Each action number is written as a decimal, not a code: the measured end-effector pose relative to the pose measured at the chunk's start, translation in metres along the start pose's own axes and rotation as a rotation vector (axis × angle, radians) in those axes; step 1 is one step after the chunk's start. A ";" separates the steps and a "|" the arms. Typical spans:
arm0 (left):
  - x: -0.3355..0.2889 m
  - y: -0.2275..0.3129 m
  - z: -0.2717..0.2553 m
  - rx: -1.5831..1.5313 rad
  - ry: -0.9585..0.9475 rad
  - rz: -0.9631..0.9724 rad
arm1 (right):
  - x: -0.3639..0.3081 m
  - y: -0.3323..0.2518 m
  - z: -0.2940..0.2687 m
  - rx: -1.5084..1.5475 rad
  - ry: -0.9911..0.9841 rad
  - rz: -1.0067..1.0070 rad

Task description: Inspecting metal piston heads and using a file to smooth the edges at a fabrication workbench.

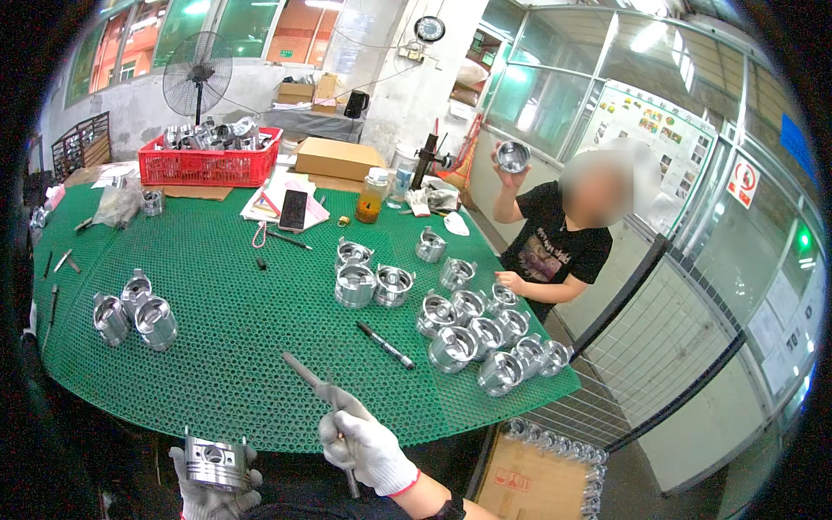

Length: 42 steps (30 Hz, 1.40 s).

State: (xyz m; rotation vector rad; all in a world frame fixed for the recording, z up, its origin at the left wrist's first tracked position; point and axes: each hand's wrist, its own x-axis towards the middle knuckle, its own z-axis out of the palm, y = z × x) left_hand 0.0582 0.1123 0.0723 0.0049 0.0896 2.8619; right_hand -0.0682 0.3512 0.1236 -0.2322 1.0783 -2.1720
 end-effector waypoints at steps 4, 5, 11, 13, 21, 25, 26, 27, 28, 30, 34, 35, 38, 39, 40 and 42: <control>0.004 -0.002 0.008 0.106 -0.026 0.138 | -0.013 -0.004 0.006 0.203 0.082 -0.030; 0.005 -0.003 0.007 0.124 0.062 0.137 | -0.019 -0.007 0.006 0.016 -0.024 0.115; -0.004 -0.009 -0.018 0.135 0.166 0.034 | -0.035 -0.011 0.010 -1.443 -0.250 -0.484; -0.006 -0.011 -0.023 0.404 0.188 0.032 | -0.029 -0.006 0.017 -1.876 -0.307 -0.445; -0.004 -0.009 -0.013 0.446 0.329 -0.001 | -0.002 0.002 0.036 -1.893 -0.318 -0.569; 0.001 0.001 0.000 0.685 0.297 0.068 | -0.007 -0.002 0.033 -1.934 -0.336 -0.400; 0.004 0.002 0.003 0.792 0.271 0.105 | -0.007 -0.003 0.030 -1.916 -0.393 -0.310; 0.004 0.008 0.010 0.873 0.283 0.103 | -0.005 -0.008 0.025 -1.802 -0.461 -0.237; 0.006 0.013 0.017 1.027 0.263 0.154 | -0.002 -0.010 0.020 -1.828 -0.474 -0.184; 0.010 0.025 0.030 1.501 0.046 0.327 | 0.007 -0.009 0.007 -1.145 -0.513 0.251; 0.022 0.041 0.036 2.192 -0.369 0.592 | 0.023 0.002 -0.011 -0.158 -0.435 0.829; 0.025 0.041 0.034 2.225 -0.415 0.702 | 0.023 0.004 -0.011 -0.280 -0.329 0.736; 0.024 0.037 0.025 2.112 -0.245 0.691 | 0.023 0.016 -0.003 -0.868 0.026 0.253; 0.025 0.036 0.022 2.172 -0.165 0.565 | 0.023 0.016 0.001 -1.085 -0.114 -0.022; 0.023 0.036 0.020 2.183 -0.124 0.409 | 0.023 0.017 0.005 -1.297 -0.232 -0.279; 0.025 0.031 0.013 1.949 -0.110 0.228 | 0.021 0.018 0.014 -1.401 -0.699 -0.162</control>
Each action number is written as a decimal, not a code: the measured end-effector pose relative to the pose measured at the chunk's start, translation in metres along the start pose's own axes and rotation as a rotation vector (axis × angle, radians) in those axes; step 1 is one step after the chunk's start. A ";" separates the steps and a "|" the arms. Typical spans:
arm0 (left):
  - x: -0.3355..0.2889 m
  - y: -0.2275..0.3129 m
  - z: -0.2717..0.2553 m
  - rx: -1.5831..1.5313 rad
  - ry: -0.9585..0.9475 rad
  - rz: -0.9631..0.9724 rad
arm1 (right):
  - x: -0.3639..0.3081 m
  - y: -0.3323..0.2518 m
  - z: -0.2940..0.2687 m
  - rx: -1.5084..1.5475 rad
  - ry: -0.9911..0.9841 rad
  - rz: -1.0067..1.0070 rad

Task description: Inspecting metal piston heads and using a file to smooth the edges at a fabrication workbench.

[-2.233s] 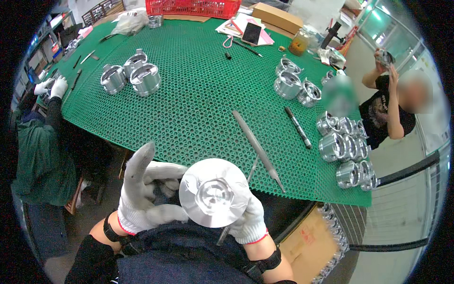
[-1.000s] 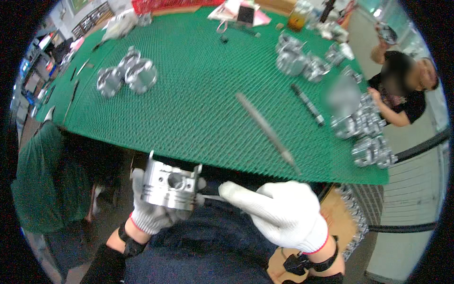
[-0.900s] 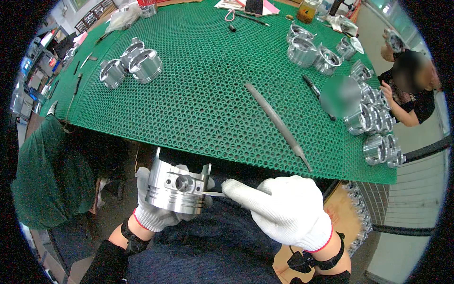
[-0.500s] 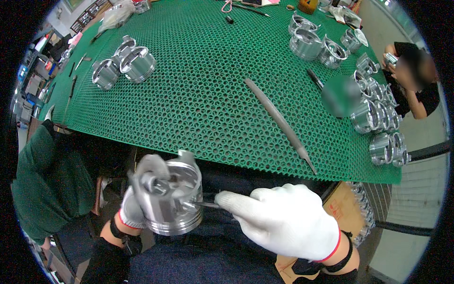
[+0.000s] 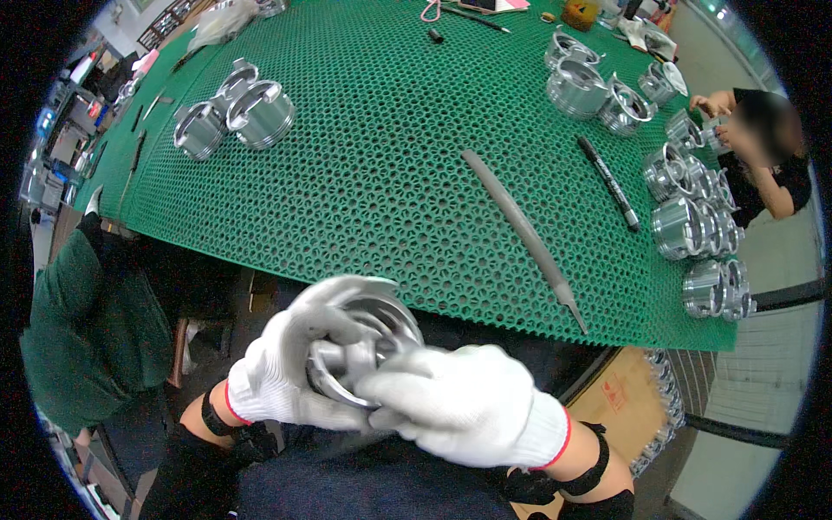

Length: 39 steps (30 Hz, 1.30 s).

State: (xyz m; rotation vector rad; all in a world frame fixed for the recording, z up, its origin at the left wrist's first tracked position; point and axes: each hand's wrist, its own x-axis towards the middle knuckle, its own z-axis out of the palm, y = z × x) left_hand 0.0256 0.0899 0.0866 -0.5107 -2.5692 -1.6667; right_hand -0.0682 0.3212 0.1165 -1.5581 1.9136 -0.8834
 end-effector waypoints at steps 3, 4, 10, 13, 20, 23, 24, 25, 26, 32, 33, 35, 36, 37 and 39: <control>-0.004 -0.002 0.009 -0.805 0.207 -0.241 | 0.011 0.003 -0.004 0.518 0.361 -0.152; -0.003 -0.004 0.015 -1.266 0.309 -0.397 | 0.013 0.002 -0.005 0.752 0.349 -0.031; -0.012 -0.009 0.031 -1.514 0.082 -0.537 | 0.014 0.004 -0.018 0.161 0.489 0.198; -0.015 -0.007 0.026 -1.527 0.126 -0.570 | 0.001 -0.010 -0.027 -0.276 0.392 0.018; -0.008 0.019 0.009 -1.215 0.168 -0.463 | -0.012 -0.040 -0.027 -0.659 0.174 0.284; -0.003 0.030 -0.001 -0.972 0.225 -0.696 | -0.014 -0.012 -0.031 0.208 0.116 0.136; 0.000 0.030 -0.005 -0.576 0.188 -0.302 | -0.021 -0.005 -0.035 0.549 -0.078 0.396; 0.001 0.030 -0.010 -0.172 0.147 0.083 | -0.023 0.007 -0.034 0.843 -0.177 0.500; 0.002 0.029 -0.014 0.106 0.103 0.316 | -0.025 0.018 -0.034 1.130 -0.287 0.612; 0.000 0.019 -0.016 0.468 0.185 0.442 | -0.037 0.033 -0.002 0.988 0.297 0.715; 0.000 0.016 -0.013 0.433 0.256 0.476 | -0.038 0.033 -0.001 0.999 0.329 0.685; -0.002 0.013 -0.010 0.407 0.295 0.454 | -0.038 0.033 0.002 1.013 0.361 0.668; -0.003 0.011 -0.011 0.423 0.235 0.508 | -0.037 0.034 0.003 0.979 0.384 0.717; -0.004 0.011 -0.005 0.061 0.273 0.340 | -0.036 0.035 0.005 0.949 0.413 0.766; -0.005 0.008 -0.004 -0.289 0.232 0.249 | -0.034 0.037 0.011 0.951 0.381 0.780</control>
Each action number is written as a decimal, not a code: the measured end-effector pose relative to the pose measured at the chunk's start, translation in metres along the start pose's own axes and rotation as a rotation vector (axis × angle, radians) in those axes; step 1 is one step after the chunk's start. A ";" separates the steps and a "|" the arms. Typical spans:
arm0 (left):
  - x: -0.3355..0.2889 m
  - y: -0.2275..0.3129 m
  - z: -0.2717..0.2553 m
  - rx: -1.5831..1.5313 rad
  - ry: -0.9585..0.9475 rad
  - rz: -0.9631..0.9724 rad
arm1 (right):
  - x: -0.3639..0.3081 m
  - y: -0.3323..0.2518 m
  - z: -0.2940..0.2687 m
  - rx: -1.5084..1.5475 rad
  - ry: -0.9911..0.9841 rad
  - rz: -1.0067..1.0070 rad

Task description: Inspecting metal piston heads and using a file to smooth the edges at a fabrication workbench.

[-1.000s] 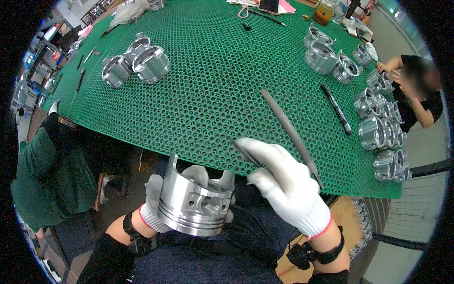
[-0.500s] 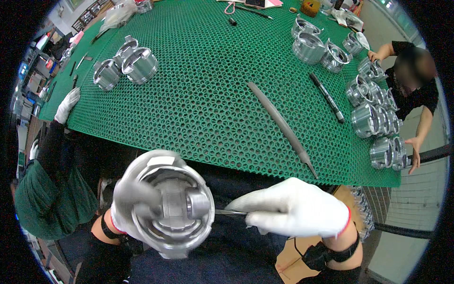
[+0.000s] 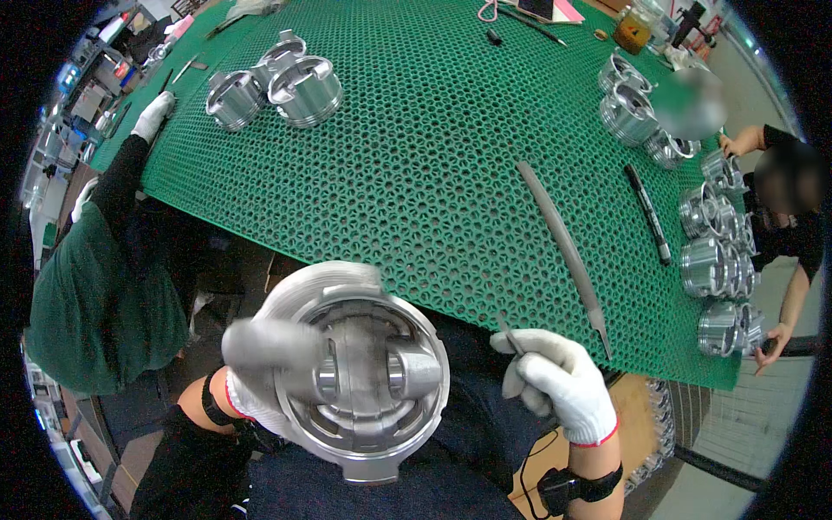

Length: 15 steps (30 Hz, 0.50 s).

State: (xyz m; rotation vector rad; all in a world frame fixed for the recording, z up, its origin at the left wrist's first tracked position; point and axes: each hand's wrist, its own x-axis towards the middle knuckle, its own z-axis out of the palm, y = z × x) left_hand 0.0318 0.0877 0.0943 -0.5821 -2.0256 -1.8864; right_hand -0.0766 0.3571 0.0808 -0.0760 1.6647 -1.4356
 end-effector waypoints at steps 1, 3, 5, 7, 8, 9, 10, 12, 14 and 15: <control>0.000 -0.002 -0.001 -0.012 -0.030 0.049 | 0.001 0.002 0.002 0.010 -0.006 0.011; -0.001 -0.005 -0.002 -0.111 -0.033 0.049 | 0.005 0.007 0.007 -0.010 -0.003 -0.004; -0.001 -0.007 -0.005 -0.166 -0.019 0.036 | 0.007 0.007 0.010 0.032 -0.027 0.023; 0.000 -0.007 -0.008 -0.200 -0.001 0.016 | 0.008 0.006 0.013 -0.005 -0.028 0.028; 0.001 -0.007 -0.009 -0.213 0.014 0.003 | 0.008 0.004 0.015 -0.018 -0.015 0.037; 0.003 -0.006 -0.011 -0.222 0.028 -0.010 | 0.007 0.003 0.017 -0.036 0.004 0.064; 0.005 -0.006 -0.012 -0.230 0.047 -0.022 | 0.008 0.002 0.019 -0.051 0.006 0.074; 0.007 -0.003 -0.016 -0.219 0.089 -0.050 | 0.007 0.000 0.022 -0.053 -0.008 0.094; 0.007 0.000 -0.022 -0.103 -0.011 -0.151 | 0.006 -0.001 0.024 -0.048 -0.001 0.141; 0.006 0.000 -0.026 -0.105 0.008 -0.134 | 0.005 -0.002 0.024 -0.062 -0.025 0.150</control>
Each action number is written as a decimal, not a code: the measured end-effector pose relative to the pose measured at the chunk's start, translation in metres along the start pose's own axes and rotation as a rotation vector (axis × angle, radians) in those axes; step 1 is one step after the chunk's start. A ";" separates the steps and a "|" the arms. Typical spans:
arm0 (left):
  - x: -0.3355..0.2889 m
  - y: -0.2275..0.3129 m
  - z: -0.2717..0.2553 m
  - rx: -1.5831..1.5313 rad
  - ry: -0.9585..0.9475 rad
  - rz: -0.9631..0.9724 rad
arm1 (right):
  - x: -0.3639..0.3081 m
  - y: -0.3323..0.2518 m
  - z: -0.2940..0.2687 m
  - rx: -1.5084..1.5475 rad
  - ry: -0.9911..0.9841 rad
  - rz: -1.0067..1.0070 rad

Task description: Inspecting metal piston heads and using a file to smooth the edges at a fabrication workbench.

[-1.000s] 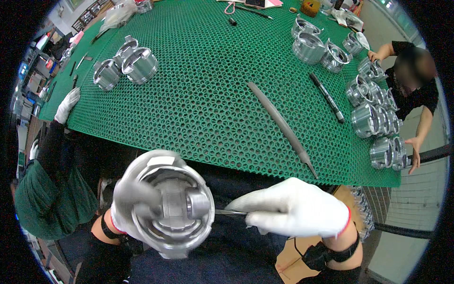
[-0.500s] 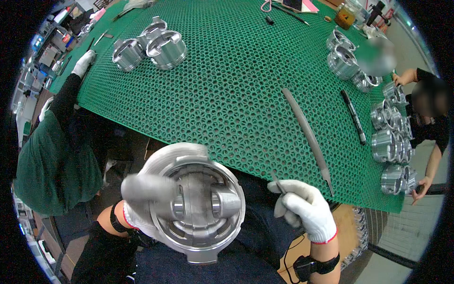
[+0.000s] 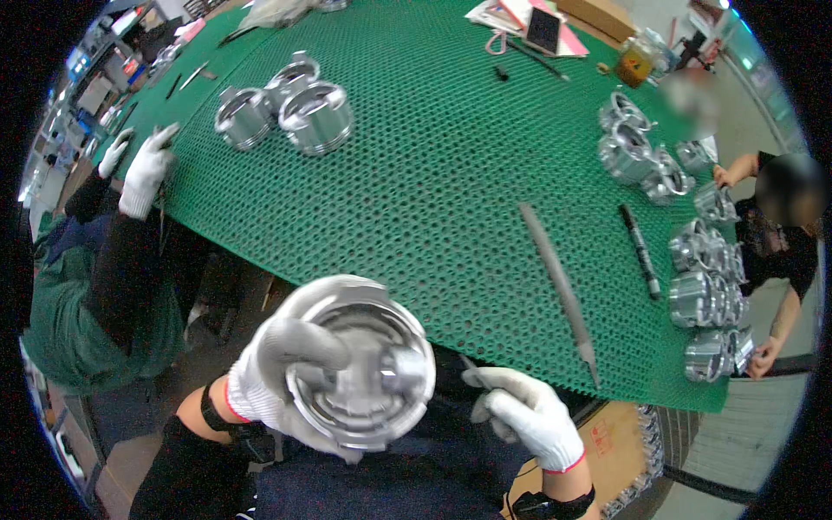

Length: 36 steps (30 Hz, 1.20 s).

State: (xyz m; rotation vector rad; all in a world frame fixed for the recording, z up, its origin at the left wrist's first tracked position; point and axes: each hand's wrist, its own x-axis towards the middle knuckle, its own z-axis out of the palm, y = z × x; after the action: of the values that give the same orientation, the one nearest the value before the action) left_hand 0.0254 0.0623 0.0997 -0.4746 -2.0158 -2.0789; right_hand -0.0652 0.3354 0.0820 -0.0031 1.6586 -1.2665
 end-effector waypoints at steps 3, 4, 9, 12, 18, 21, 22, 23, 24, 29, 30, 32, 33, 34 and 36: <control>-0.004 -0.006 -0.022 0.602 0.162 0.051 | -0.002 -0.003 -0.004 -0.129 -0.057 -0.010; -0.005 -0.011 -0.032 0.832 0.239 0.027 | -0.004 -0.006 -0.006 -0.193 -0.065 -0.001; -0.012 -0.052 -0.095 1.046 0.553 0.106 | -0.025 -0.014 -0.026 -0.413 0.053 -0.336; -0.023 -0.073 -0.134 1.005 0.582 -0.056 | -0.037 -0.014 -0.060 -0.422 0.452 -0.541; -0.028 -0.078 -0.126 1.044 0.698 0.020 | -0.019 -0.014 -0.179 -0.346 1.193 -0.487; -0.019 -0.055 -0.093 1.174 0.716 0.325 | -0.014 -0.012 -0.210 -0.404 1.178 -0.301; -0.017 -0.047 -0.082 1.160 0.695 0.326 | -0.017 -0.010 -0.210 -0.397 1.197 -0.363; -0.016 -0.040 -0.070 1.063 0.592 0.366 | -0.021 -0.008 -0.205 -0.362 1.248 -0.354; -0.015 -0.034 -0.059 0.981 0.490 0.419 | -0.027 -0.007 -0.197 -0.454 1.314 -0.418; 0.001 -0.021 -0.011 0.272 0.327 0.090 | -0.063 -0.002 -0.109 -0.600 0.928 -0.689; 0.009 -0.021 0.000 0.119 0.301 0.000 | -0.064 -0.006 -0.092 -0.609 0.801 -0.830; 0.024 -0.021 0.019 -0.159 0.165 -0.160 | -0.058 -0.019 -0.063 -0.676 0.575 -0.991; 0.031 -0.024 0.030 -0.344 0.112 -0.207 | -0.055 -0.023 -0.046 -0.541 0.439 -0.959; 0.035 -0.025 0.041 -0.569 0.090 -0.250 | -0.045 -0.029 -0.034 -0.575 0.324 -1.054; 0.036 -0.022 0.053 -0.718 0.078 -0.414 | -0.026 -0.039 -0.013 -0.552 0.095 -1.088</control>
State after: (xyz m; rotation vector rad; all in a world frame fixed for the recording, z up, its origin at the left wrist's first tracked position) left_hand -0.0117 0.1183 0.0934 -0.0635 -1.3477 -3.0075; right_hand -0.0816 0.3415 0.1274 -1.3453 2.1118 -1.4918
